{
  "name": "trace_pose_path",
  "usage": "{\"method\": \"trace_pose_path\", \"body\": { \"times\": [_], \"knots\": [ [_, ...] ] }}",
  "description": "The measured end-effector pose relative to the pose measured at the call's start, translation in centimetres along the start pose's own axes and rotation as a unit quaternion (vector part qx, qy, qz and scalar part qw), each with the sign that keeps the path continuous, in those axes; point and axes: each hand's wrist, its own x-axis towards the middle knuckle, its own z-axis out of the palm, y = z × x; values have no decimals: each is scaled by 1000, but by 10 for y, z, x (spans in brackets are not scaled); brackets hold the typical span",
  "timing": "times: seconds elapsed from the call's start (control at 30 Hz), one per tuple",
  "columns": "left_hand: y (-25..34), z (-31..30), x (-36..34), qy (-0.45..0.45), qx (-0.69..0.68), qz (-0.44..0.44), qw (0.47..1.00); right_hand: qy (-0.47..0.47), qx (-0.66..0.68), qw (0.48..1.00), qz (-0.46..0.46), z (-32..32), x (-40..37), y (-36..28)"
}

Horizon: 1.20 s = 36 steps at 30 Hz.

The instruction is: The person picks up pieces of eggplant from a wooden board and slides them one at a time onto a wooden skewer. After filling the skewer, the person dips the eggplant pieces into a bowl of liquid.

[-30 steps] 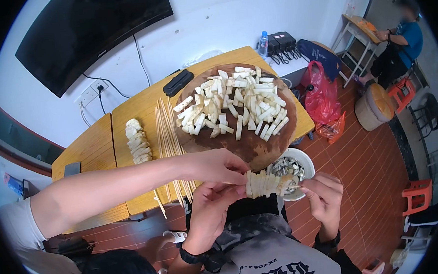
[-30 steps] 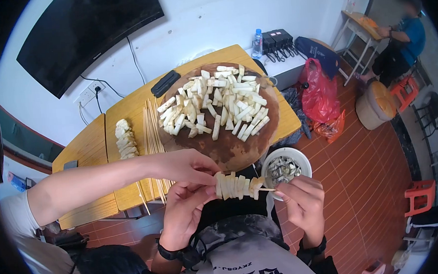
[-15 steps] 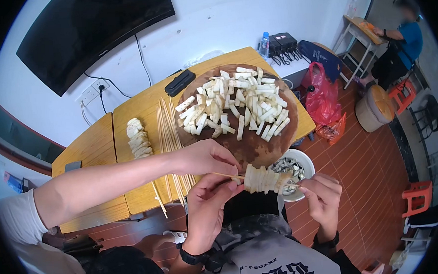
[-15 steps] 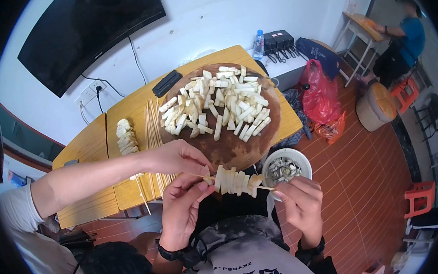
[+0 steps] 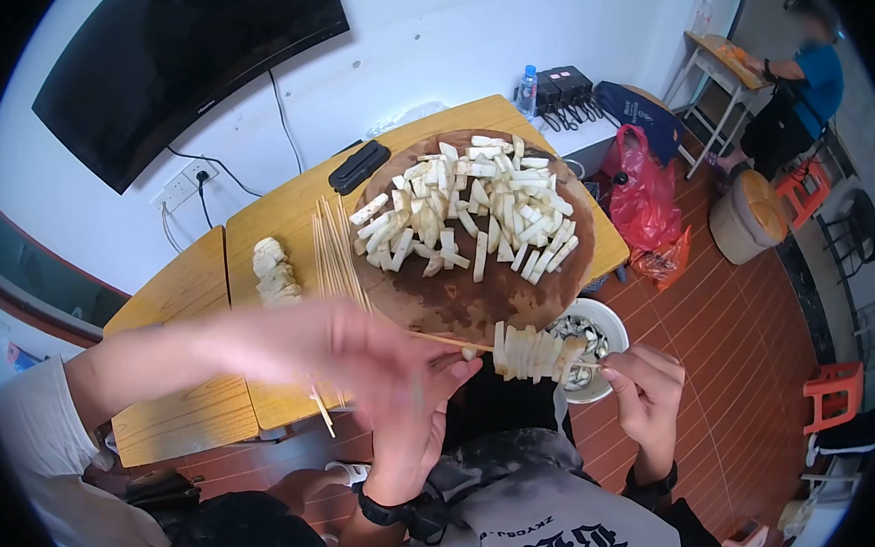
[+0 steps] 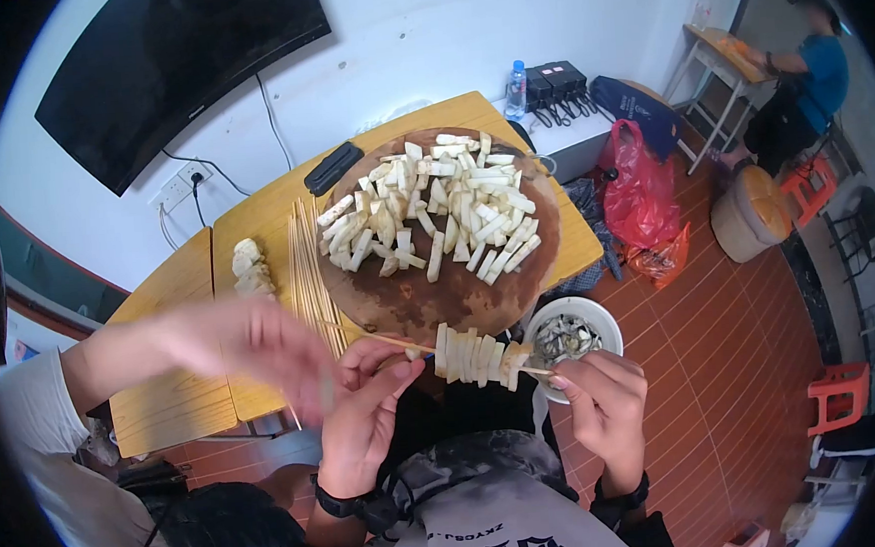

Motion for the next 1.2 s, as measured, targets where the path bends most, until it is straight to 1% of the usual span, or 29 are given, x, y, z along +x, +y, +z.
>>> {"method": "trace_pose_path", "body": {
  "times": [0.03,0.1,0.17,0.3,0.37,0.47,0.7,0.73,0.83,0.97,1.07,1.17,1.2],
  "knots": [
    [-6,-5,1,12,14,8,1000,0,0,1000,1,0,0,0],
    [-4,-9,8,-12,31,-5,999,0,3,1000,2,0,1,-1],
    [-10,-19,11,-15,40,-18,999,0,6,1000,3,0,1,-1],
    [-1,-13,10,0,31,-34,999,10,1,1000,17,1,-1,2],
    [-3,-17,12,17,22,-33,999,21,-2,999,29,1,-3,3],
    [-6,-21,15,18,22,-29,999,43,-5,998,47,-1,-5,5],
    [-14,-20,15,-39,54,-55,996,91,-5,993,76,-13,-9,6],
    [-14,-15,13,-28,74,-35,996,94,-6,993,75,-14,-10,7],
    [-9,-18,13,-44,80,-47,995,99,-5,992,81,-18,-12,8],
    [-10,-12,10,-98,96,-53,989,104,-2,991,80,-17,-14,10],
    [-22,-4,11,-160,109,-109,975,112,-4,990,80,-18,-15,11],
    [-48,1,26,-245,171,-189,935,118,-6,989,85,-23,-17,10],
    [-63,2,32,-275,187,-203,921,121,-5,989,88,-25,-18,11]
  ]
}}
